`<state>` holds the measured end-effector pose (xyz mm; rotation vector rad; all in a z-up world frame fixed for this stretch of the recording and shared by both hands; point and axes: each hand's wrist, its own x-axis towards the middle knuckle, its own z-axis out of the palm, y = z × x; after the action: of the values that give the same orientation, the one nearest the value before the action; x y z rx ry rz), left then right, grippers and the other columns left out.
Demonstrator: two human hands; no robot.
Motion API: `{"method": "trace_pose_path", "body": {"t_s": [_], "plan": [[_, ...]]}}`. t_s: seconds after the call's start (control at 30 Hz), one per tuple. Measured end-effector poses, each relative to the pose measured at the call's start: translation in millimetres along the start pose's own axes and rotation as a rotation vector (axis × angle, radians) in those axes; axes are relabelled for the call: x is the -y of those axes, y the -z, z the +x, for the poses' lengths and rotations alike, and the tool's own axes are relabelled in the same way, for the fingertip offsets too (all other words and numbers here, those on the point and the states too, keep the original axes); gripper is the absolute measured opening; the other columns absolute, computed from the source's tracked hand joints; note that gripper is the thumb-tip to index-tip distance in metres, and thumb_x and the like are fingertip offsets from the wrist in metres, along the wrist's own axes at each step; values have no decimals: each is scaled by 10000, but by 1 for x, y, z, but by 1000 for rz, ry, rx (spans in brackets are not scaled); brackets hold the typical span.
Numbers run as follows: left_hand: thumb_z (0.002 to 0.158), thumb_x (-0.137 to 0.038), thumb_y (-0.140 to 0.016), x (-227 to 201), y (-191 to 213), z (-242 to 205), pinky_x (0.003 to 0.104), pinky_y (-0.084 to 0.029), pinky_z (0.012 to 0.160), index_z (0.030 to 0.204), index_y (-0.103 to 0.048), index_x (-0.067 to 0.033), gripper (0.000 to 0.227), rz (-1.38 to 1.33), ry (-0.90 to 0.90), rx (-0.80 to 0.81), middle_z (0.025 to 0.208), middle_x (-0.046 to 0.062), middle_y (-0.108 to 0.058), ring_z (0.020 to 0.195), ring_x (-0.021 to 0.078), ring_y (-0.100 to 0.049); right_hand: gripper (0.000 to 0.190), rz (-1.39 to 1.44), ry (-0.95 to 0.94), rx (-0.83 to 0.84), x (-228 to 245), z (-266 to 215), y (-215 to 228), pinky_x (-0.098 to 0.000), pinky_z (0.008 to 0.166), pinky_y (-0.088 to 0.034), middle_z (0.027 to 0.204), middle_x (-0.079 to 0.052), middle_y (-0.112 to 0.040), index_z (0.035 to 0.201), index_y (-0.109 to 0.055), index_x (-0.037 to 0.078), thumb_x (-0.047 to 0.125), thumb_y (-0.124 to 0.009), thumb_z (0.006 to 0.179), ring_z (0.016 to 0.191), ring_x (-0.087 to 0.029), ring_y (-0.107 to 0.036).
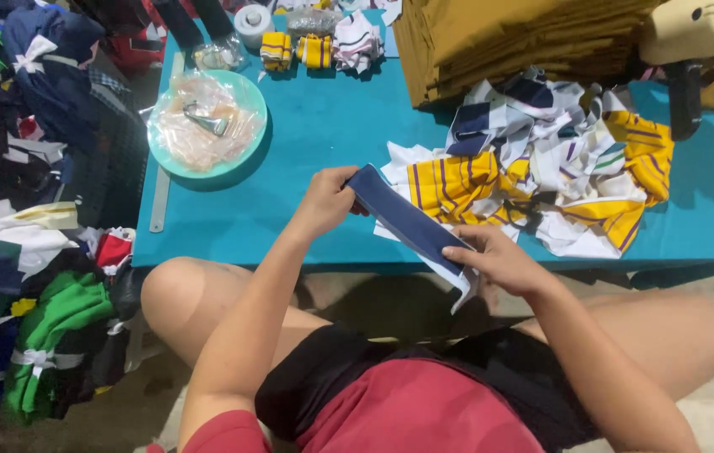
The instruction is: The person is picking up small fabric components, folding them, and stacking them on a workbench.
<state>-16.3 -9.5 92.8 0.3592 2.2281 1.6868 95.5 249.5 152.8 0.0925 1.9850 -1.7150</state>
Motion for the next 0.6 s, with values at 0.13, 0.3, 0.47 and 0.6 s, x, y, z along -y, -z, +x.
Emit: {"method": "trace_pose_path", "body": {"t_s": [0.13, 0.3, 0.47, 0.6], "plan": [[1019, 48, -410, 11, -1, 10, 446, -647, 712, 1164, -718, 98, 344, -34, 30, 10, 881, 286, -745, 733, 294, -737, 217, 7, 7, 41, -39, 40, 19, -364, 569, -576, 810, -182, -704, 1041, -774, -17, 167, -712, 945, 695, -263, -702], [964, 115, -316, -3, 8, 3, 477, -656, 780, 1480, -495, 24, 553, -150, 45, 51, 1021, 330, -716, 863, 328, -732, 264, -51, -25, 36, -36, 43, 26, -330, 550, -541, 835, -157, -684, 1135, -774, -17, 160, -682, 963, 673, -230, -662], [878, 169, -286, 12, 8, 6, 508, -640, 823, 1415, -569, 17, 626, -166, 25, 70, 1102, 369, -691, 974, 397, -721, 367, -6, -31, 52, -50, 54, 32, -348, 586, -599, 893, -162, -671, 1269, -714, -26, 154, -665, 953, 712, -242, -697], [839, 204, -337, 13, 7, 5, 555, -646, 784, 1296, -665, 13, 594, -86, -106, -67, 1042, 340, -709, 958, 452, -729, 547, 62, -21, 37, -50, 57, 36, -372, 683, -624, 1045, -168, -645, 1462, -570, 1, 86, -670, 931, 796, -238, -698]]}}
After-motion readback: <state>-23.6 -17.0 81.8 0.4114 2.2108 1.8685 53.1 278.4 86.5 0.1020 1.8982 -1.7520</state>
